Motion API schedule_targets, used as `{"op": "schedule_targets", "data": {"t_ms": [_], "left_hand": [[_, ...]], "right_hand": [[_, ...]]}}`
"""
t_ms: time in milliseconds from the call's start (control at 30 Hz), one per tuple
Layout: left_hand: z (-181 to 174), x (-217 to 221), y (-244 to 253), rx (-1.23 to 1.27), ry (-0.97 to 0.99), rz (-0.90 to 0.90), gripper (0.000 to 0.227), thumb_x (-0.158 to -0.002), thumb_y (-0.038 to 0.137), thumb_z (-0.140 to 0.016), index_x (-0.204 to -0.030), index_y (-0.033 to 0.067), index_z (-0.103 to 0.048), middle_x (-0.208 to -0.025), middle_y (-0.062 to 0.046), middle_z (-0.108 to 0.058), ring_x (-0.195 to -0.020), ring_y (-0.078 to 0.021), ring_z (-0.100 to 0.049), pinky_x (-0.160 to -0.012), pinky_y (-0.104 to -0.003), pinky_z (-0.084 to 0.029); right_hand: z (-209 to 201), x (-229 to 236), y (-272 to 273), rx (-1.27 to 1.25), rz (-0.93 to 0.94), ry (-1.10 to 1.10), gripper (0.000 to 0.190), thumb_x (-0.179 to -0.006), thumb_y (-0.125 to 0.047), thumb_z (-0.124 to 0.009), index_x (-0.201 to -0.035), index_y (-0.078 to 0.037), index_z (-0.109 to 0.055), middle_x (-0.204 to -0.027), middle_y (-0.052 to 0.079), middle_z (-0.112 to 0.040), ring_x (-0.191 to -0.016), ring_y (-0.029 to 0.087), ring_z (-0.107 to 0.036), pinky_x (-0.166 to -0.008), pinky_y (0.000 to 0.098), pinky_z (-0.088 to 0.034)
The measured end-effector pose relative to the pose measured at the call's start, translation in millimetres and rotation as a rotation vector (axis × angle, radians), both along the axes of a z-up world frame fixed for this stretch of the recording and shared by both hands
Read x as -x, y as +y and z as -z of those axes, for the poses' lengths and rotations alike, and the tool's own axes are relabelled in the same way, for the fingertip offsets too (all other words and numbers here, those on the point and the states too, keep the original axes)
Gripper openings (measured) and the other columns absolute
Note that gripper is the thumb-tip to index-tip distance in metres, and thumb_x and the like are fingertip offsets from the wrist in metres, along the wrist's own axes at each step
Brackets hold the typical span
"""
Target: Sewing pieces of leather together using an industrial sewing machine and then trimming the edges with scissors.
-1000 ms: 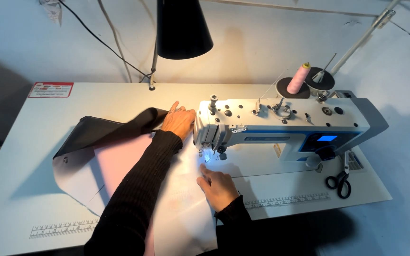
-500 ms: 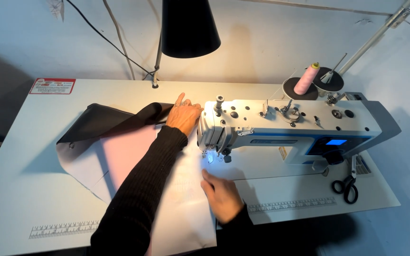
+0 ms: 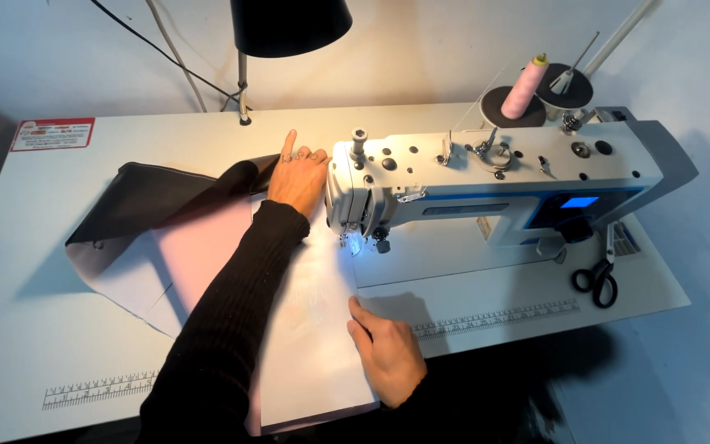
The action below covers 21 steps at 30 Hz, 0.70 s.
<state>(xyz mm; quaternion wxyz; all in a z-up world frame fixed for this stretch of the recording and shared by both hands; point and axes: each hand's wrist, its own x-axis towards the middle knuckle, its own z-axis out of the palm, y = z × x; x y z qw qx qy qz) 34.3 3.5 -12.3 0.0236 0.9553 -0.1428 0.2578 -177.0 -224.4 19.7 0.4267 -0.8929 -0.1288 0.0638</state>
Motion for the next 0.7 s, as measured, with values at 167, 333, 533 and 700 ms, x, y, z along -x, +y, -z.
{"op": "schedule_targets", "data": {"t_ms": [167, 333, 533, 700], "left_hand": [[-1, 7, -4, 0.016, 0.009, 0.004, 0.023, -0.097, 0.007, -0.053, -0.103, 0.0082, -0.075, -0.103, -0.004, -0.069, -0.102, -0.023, -0.064, -0.128, -0.05, -0.019], [5, 4, 0, 0.049, -0.011, -0.017, 0.022, -0.101, 0.009, -0.052, -0.103, 0.0083, -0.075, -0.105, -0.003, -0.07, -0.101, -0.0229, -0.064, -0.128, -0.047, -0.02], [8, 0, 6, 0.062, -0.1, 0.031, 0.024, -0.098, 0.01, -0.053, -0.106, 0.0093, -0.075, -0.1, -0.003, -0.07, -0.099, -0.0225, -0.065, -0.126, -0.048, -0.021], [2, -4, 11, 0.082, -0.017, 0.022, 0.023, -0.1, 0.011, -0.052, -0.105, 0.0121, -0.075, -0.097, -0.002, -0.069, -0.096, -0.0219, -0.065, -0.128, -0.046, -0.02]], "right_hand": [[-5, 1, 2, 0.043, 0.013, 0.054, 0.038, -0.093, -0.021, -0.065, -0.129, -0.009, -0.068, -0.099, 0.024, -0.071, -0.094, 0.041, -0.07, -0.079, 0.0411, -0.057], [-1, 1, 3, 0.068, 0.005, 0.061, 0.039, -0.094, -0.022, -0.064, -0.13, -0.009, -0.066, -0.096, 0.025, -0.071, -0.091, 0.041, -0.07, -0.077, 0.0417, -0.057], [-1, 0, 7, 0.086, 0.006, 0.048, 0.039, -0.094, -0.023, -0.063, -0.131, -0.01, -0.066, -0.098, 0.024, -0.072, -0.092, 0.041, -0.07, -0.078, 0.043, -0.057], [-4, -3, 10, 0.135, -0.009, 0.074, 0.042, -0.095, -0.024, -0.062, -0.135, -0.012, -0.065, -0.098, 0.024, -0.072, -0.092, 0.041, -0.07, -0.08, 0.0437, -0.057]]}}
